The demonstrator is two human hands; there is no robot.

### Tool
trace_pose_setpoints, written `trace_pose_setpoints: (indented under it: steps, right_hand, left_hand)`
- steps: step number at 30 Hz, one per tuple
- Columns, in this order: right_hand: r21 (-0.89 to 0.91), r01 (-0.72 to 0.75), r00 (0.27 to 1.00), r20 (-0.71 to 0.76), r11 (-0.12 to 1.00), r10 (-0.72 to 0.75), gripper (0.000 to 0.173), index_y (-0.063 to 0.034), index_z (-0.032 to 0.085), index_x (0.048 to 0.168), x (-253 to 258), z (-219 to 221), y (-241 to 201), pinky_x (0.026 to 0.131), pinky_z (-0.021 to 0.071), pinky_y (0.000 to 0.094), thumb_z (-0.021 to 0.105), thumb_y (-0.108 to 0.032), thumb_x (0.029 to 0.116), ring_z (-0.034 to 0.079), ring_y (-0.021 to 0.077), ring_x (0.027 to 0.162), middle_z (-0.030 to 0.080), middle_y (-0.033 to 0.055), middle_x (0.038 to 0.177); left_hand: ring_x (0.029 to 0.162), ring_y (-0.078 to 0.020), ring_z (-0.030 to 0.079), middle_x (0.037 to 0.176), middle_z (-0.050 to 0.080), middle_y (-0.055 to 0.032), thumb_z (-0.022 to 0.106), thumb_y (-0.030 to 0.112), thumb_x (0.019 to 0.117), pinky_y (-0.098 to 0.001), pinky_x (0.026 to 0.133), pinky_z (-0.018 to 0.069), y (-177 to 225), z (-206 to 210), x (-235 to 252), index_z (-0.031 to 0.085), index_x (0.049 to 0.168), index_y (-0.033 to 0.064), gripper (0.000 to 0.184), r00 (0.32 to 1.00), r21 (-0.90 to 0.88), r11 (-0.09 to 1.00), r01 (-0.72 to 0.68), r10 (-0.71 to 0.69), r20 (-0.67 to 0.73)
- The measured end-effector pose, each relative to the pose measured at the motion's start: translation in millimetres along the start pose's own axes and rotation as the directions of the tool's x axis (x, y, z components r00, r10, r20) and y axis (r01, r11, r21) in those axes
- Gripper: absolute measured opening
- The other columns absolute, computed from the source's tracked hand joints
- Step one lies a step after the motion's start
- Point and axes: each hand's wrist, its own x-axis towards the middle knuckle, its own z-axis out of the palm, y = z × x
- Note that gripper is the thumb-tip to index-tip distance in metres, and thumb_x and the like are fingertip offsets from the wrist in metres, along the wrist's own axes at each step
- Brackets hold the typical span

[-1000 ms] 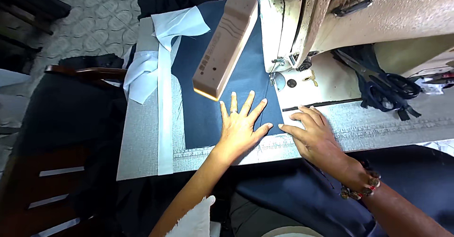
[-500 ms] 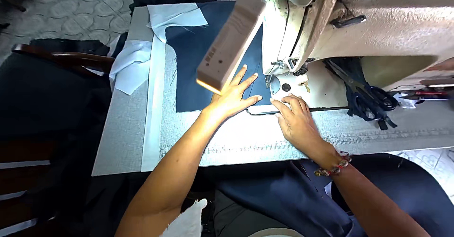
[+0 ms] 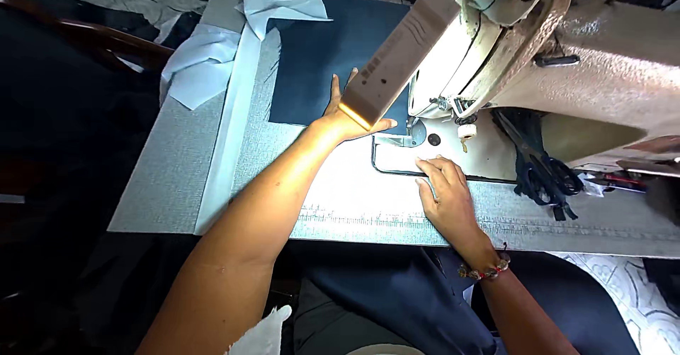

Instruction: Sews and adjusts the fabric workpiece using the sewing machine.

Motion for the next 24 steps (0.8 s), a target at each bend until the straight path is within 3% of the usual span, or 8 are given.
trace_pose_setpoints:
  steps: [5, 10, 13, 16, 17, 18, 21, 24]
  right_hand:
    - [-0.023, 0.057, 0.998, -0.031, 0.998, -0.057, 0.031, -0.0060, 0.075, 0.119, -2.4, 1.3, 0.1, 0.105, 0.0475, 0.0534, 0.055, -0.013, 0.0977, 0.061, 0.0407, 0.122, 0.069, 0.0199, 0.119]
    - [0.068, 0.165, 0.986, 0.001, 0.984, -0.166, 0.028, -0.0074, 0.079, 0.109, 7.8, 5.9, -18.1, 0.074, 0.0525, 0.0394, 0.056, -0.007, 0.0925, 0.063, 0.0276, 0.086, 0.065, 0.0125, 0.092]
    - [0.104, 0.085, 0.994, 0.065, 0.991, -0.092, 0.031, -0.0010, 0.073, 0.121, 34.7, 15.8, -39.1, 0.067, 0.0562, 0.0415, 0.058, -0.005, 0.0943, 0.065, 0.0298, 0.079, 0.064, 0.0161, 0.092]
    - [-0.052, -0.140, 0.948, 0.282, 0.989, 0.149, 0.050, -0.0075, 0.044, 0.154, 69.2, 7.1, -68.5, 0.061, 0.0551, 0.0493, 0.051, -0.010, 0.1048, 0.070, 0.0368, 0.080, 0.069, 0.0220, 0.107]
    - [-0.102, -0.191, 0.915, 0.340, 0.976, 0.214, 0.054, -0.0105, 0.039, 0.158, 77.7, 3.6, -75.9, 0.059, 0.0535, 0.0504, 0.049, -0.010, 0.1050, 0.069, 0.0378, 0.080, 0.069, 0.0216, 0.103]
    - [-0.130, -0.220, 0.894, 0.370, 0.967, 0.253, 0.052, -0.0116, 0.041, 0.156, 83.7, 1.3, -80.8, 0.059, 0.0529, 0.0511, 0.049, -0.011, 0.1048, 0.069, 0.0381, 0.081, 0.069, 0.0209, 0.099]
    - [-0.168, -0.233, 0.875, 0.395, 0.958, 0.282, 0.042, -0.0096, 0.053, 0.146, 89.7, -2.1, -85.8, 0.058, 0.0525, 0.0508, 0.050, -0.012, 0.1047, 0.070, 0.0371, 0.078, 0.070, 0.0188, 0.090]
    - [-0.157, -0.228, 0.874, 0.401, 0.961, 0.273, 0.040, -0.0117, 0.057, 0.143, 89.4, -4.7, -81.4, 0.059, 0.0526, 0.0527, 0.050, -0.012, 0.1042, 0.070, 0.0380, 0.081, 0.071, 0.0188, 0.092]
  left_hand:
    - [0.158, -0.0433, 0.001, 0.172, 0.018, -0.0058, 0.044, 0.077, 0.0930, -0.0766, 0.115, -0.0079, -0.4, -1.9, 4.3, 0.042, 0.158, 0.0285, 0.081, 1.000, -0.004, 1.000, 0.021, -0.021, -0.003]
    - [0.158, -0.0416, 0.003, 0.171, 0.023, -0.0035, 0.032, 0.069, 0.1011, -0.0746, 0.117, -0.0079, -4.6, 3.7, 5.7, 0.045, 0.156, 0.0331, 0.067, 0.999, -0.024, 1.000, 0.019, -0.020, -0.048]
    - [0.159, -0.0399, 0.005, 0.169, 0.028, -0.0005, 0.021, 0.050, 0.1091, -0.0731, 0.118, -0.0090, -10.4, 8.3, 3.3, 0.047, 0.155, 0.0318, 0.056, 0.996, -0.101, 0.995, -0.011, 0.001, -0.094]
    - [0.160, -0.0306, 0.006, 0.168, 0.032, 0.0012, 0.016, 0.040, 0.1110, -0.0652, 0.122, -0.0121, -8.8, 2.3, -1.2, 0.045, 0.156, 0.0211, 0.057, 0.995, -0.247, 0.969, 0.026, -0.050, -0.090]
    - [0.160, -0.0286, 0.006, 0.168, 0.031, 0.0005, 0.015, 0.038, 0.1117, -0.0627, 0.123, -0.0123, -8.1, -2.3, -0.9, 0.042, 0.158, 0.0190, 0.057, 0.996, -0.287, 0.956, 0.056, -0.075, -0.055]
    - [0.160, -0.0286, 0.009, 0.168, 0.032, -0.0013, 0.014, 0.038, 0.1121, -0.0616, 0.124, -0.0097, -9.9, -6.6, 1.2, 0.043, 0.157, 0.0178, 0.057, 0.995, -0.321, 0.944, 0.077, -0.092, -0.034]
    - [0.150, -0.0332, 0.035, 0.156, 0.050, -0.0074, 0.025, 0.042, 0.1114, -0.0650, 0.119, 0.0190, -33.7, -11.7, 17.9, 0.058, 0.146, 0.0200, 0.052, 0.985, -0.210, 0.974, 0.088, -0.117, -0.129]
    - [0.156, -0.0463, 0.014, 0.168, 0.027, -0.0149, 0.034, 0.050, 0.1080, -0.0755, 0.118, 0.0069, -59.2, -6.8, 18.2, 0.039, 0.159, 0.0260, 0.057, 0.957, -0.043, 0.969, 0.245, -0.248, -0.152]
